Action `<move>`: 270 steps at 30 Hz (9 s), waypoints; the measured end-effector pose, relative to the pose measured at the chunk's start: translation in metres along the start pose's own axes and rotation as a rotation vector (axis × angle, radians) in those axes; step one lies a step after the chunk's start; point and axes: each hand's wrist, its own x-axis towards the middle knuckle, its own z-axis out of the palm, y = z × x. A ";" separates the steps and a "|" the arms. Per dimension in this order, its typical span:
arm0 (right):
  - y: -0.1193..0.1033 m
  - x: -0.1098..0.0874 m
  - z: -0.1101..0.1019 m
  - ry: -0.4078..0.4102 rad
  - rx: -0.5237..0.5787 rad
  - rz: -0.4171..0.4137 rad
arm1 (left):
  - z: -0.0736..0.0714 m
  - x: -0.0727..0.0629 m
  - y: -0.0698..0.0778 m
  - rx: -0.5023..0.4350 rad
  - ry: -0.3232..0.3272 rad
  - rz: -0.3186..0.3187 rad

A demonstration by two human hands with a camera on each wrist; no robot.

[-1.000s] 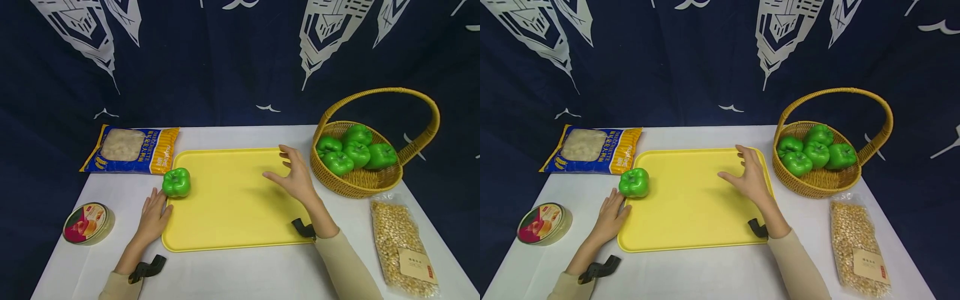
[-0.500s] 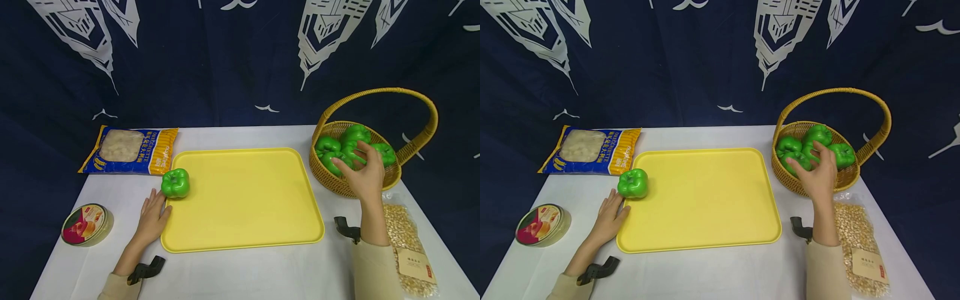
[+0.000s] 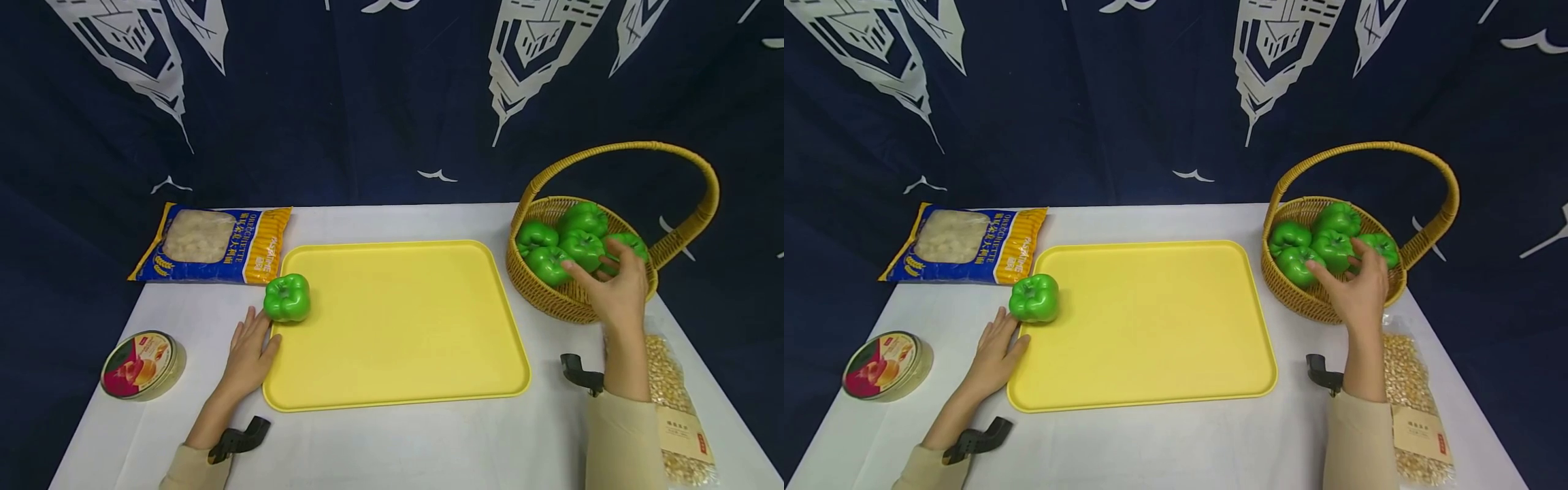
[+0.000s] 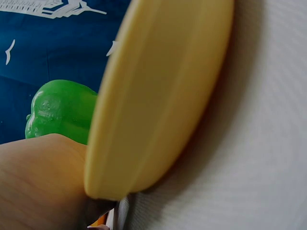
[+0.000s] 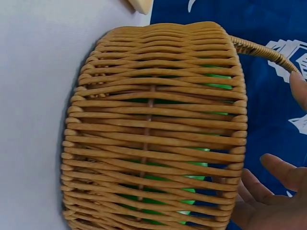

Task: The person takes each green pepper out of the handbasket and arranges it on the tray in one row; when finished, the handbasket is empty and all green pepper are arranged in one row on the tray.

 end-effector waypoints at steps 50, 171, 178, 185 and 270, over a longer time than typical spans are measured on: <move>0.019 0.006 0.020 -0.152 -0.182 -0.125 | 0.003 0.000 -0.004 -0.010 -0.002 -0.005; -0.147 -0.102 0.227 -0.953 0.132 -0.706 | 0.002 0.003 -0.007 -0.002 0.021 0.004; -0.146 -0.102 0.223 -0.934 0.111 -0.709 | 0.003 0.003 -0.007 0.001 0.017 0.010; -0.143 -0.099 0.210 -0.900 0.158 -0.701 | 0.002 0.002 -0.006 0.007 0.016 0.007; 0.030 0.050 0.012 0.066 -0.057 0.100 | 0.006 0.003 -0.007 -0.013 0.019 0.016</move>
